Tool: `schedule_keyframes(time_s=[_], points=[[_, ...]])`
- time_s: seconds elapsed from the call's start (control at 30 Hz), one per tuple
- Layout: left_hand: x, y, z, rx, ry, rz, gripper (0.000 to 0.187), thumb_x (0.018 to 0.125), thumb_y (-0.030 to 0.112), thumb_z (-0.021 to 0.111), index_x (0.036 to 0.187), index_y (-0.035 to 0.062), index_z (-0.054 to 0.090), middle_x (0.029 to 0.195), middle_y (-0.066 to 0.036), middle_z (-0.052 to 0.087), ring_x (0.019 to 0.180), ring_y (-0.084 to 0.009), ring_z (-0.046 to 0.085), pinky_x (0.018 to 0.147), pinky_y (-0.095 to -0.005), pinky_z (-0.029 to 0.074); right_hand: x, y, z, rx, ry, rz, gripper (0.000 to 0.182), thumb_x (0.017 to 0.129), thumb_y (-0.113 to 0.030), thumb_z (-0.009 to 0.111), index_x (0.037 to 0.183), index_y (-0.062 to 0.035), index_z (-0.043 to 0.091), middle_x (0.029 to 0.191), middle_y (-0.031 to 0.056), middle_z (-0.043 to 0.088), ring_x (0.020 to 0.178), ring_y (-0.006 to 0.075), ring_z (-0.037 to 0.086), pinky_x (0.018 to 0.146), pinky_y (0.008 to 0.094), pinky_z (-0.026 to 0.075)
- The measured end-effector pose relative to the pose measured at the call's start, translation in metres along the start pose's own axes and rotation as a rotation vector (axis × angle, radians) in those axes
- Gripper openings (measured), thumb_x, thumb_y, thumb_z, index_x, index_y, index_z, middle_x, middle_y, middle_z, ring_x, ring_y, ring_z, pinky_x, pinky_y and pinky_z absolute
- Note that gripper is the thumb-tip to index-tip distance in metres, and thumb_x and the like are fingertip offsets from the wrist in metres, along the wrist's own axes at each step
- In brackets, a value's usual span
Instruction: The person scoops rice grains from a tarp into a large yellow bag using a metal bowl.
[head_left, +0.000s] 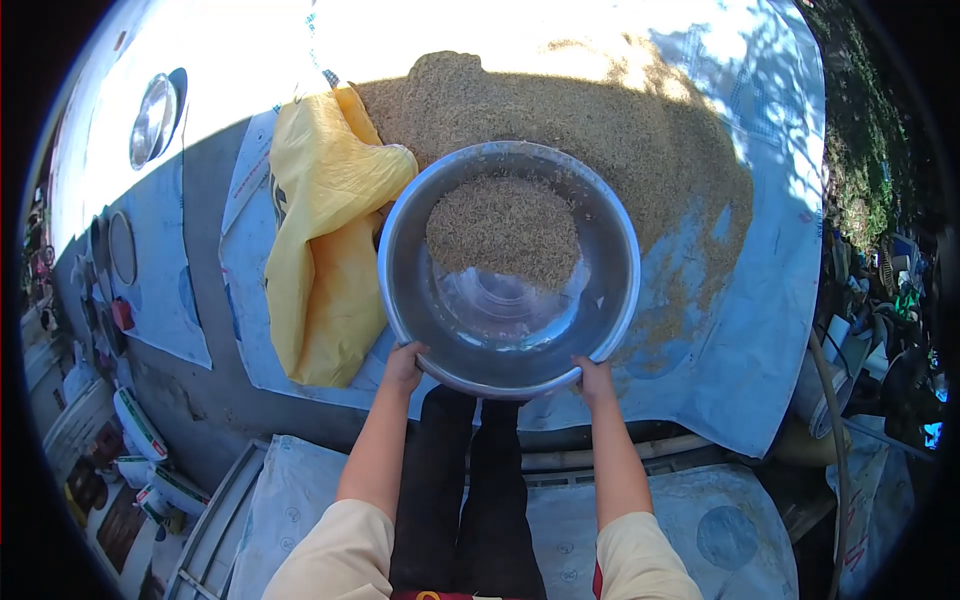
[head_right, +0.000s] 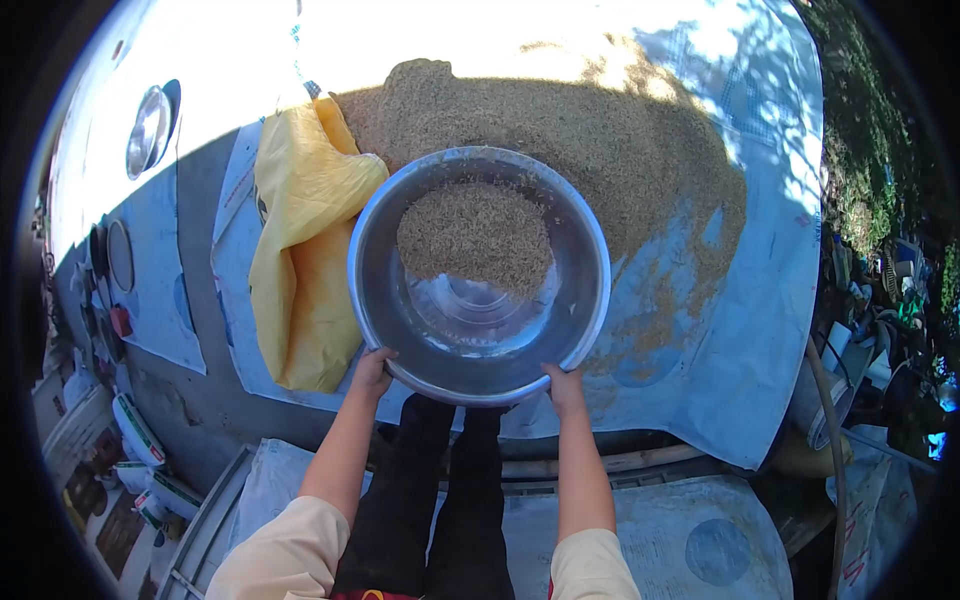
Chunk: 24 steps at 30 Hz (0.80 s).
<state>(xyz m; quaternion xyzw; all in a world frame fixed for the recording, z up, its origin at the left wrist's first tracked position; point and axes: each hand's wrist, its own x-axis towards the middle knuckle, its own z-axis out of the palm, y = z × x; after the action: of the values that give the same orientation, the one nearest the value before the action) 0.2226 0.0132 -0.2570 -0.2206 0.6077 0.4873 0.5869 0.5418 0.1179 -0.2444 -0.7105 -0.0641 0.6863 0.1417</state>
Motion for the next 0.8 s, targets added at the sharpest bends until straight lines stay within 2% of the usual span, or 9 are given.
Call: schedule_keyframes(time_s=[0.13, 0.37, 0.43, 0.47, 0.53, 0.57, 0.6, 0.67, 0.8], points=[[0.011, 0.056, 0.066, 0.143, -0.098, 0.051, 0.038, 0.065, -0.006, 0.047, 0.102, 0.0032, 0.046, 0.090, -0.008, 0.054, 0.082, -0.0201, 0.054, 0.074, -0.0313, 0.043, -0.001, -0.035, 0.019, 0.115, 0.021, -0.149, 0.044, 0.068, 0.000, 0.055, 0.110, -0.0006, 0.040, 0.102, 0.0101, 0.048, 0.092, 0.0223, 0.050, 0.077, 0.0340, 0.043], [0.021, 0.148, 0.145, 0.290, -0.275, 0.352, 0.034, 0.075, 0.014, 0.057, 0.105, 0.0000, 0.049, 0.090, -0.006, 0.055, 0.083, -0.0119, 0.051, 0.073, -0.0257, 0.040, -0.008, -0.079, 0.070, 0.373, -0.019, -0.278, 0.034, 0.070, -0.001, 0.052, 0.103, 0.0003, 0.044, 0.096, 0.0095, 0.051, 0.090, 0.0220, 0.051, 0.078, 0.0351, 0.044], [0.043, 0.171, 0.145, 0.597, -0.016, 0.633, 0.037, 0.077, 0.019, 0.054, 0.109, 0.0020, 0.047, 0.093, -0.008, 0.056, 0.090, -0.0158, 0.052, 0.078, -0.0283, 0.040, 0.004, -0.085, 0.086, 0.424, -0.012, -0.258, 0.030, 0.071, -0.001, 0.052, 0.100, 0.0006, 0.046, 0.094, 0.0093, 0.052, 0.088, 0.0218, 0.052, 0.078, 0.0354, 0.044], [0.048, 0.186, 0.143, 0.593, -0.007, 0.638, 0.037, 0.077, 0.019, 0.054, 0.109, 0.0020, 0.047, 0.093, -0.008, 0.056, 0.090, -0.0158, 0.052, 0.078, -0.0283, 0.040, 0.011, -0.089, 0.095, 0.488, -0.038, -0.259, 0.030, 0.071, 0.000, 0.052, 0.100, 0.0003, 0.045, 0.094, 0.0095, 0.052, 0.087, 0.0214, 0.053, 0.075, 0.0346, 0.046], [0.056, 0.217, 0.133, 1.570, 0.236, 1.153, 0.040, 0.078, 0.020, 0.052, 0.116, 0.0080, 0.045, 0.099, -0.011, 0.055, 0.100, -0.0206, 0.049, 0.083, -0.0335, 0.039, 0.022, -0.100, 0.121, 0.547, -0.069, -0.254, 0.029, 0.071, 0.000, 0.052, 0.099, -0.0001, 0.045, 0.094, 0.0097, 0.052, 0.085, 0.0210, 0.054, 0.072, 0.0338, 0.049], [0.058, 0.228, 0.129, 1.782, 0.277, 1.088, 0.048, 0.077, 0.020, 0.052, 0.122, 0.0152, 0.039, 0.116, -0.013, 0.046, 0.114, -0.0252, 0.038, 0.088, -0.0409, 0.035, 0.022, -0.110, 0.142, 0.654, -0.074, -0.241, 0.026, 0.072, -0.001, 0.051, 0.097, 0.0002, 0.046, 0.094, 0.0099, 0.052, 0.085, 0.0215, 0.055, 0.073, 0.0345, 0.049], [0.059, 0.238, 0.117, 1.780, 0.292, 1.075, 0.048, 0.077, 0.020, 0.052, 0.122, 0.0152, 0.039, 0.116, -0.013, 0.046, 0.114, -0.0252, 0.038, 0.088, -0.0409, 0.035, 0.022, -0.116, 0.168, 0.755, -0.079, -0.221, 0.023, 0.073, -0.002, 0.050, 0.095, 0.0006, 0.046, 0.094, 0.0101, 0.053, 0.085, 0.0220, 0.055, 0.073, 0.0353, 0.050], [0.062, 0.252, 0.100, 2.280, 0.582, 0.912, 0.052, 0.076, 0.022, 0.053, 0.124, 0.0180, 0.035, 0.128, -0.010, 0.033, 0.121, -0.0284, 0.028, 0.090, -0.0455, 0.032, 0.025, -0.121, 0.200, 0.773, -0.062, -0.225, 0.021, 0.074, -0.004, 0.049, 0.094, 0.0008, 0.046, 0.093, 0.0105, 0.054, 0.085, 0.0227, 0.056, 0.073, 0.0352, 0.050], [0.067, 0.269, 0.051, 2.261, 0.635, 0.592, 0.054, 0.077, 0.021, 0.052, 0.126, 0.0198, 0.030, 0.133, -0.013, 0.025, 0.122, -0.0329, 0.023, 0.091, -0.0474, 0.029, 0.024, -0.136, 0.248, 0.829, -0.022, -0.203, 0.015, 0.077, -0.008, 0.048, 0.088, 0.0021, 0.049, 0.087, 0.0130, 0.058, 0.080, 0.0244, 0.058, 0.073, 0.0361, 0.050]])
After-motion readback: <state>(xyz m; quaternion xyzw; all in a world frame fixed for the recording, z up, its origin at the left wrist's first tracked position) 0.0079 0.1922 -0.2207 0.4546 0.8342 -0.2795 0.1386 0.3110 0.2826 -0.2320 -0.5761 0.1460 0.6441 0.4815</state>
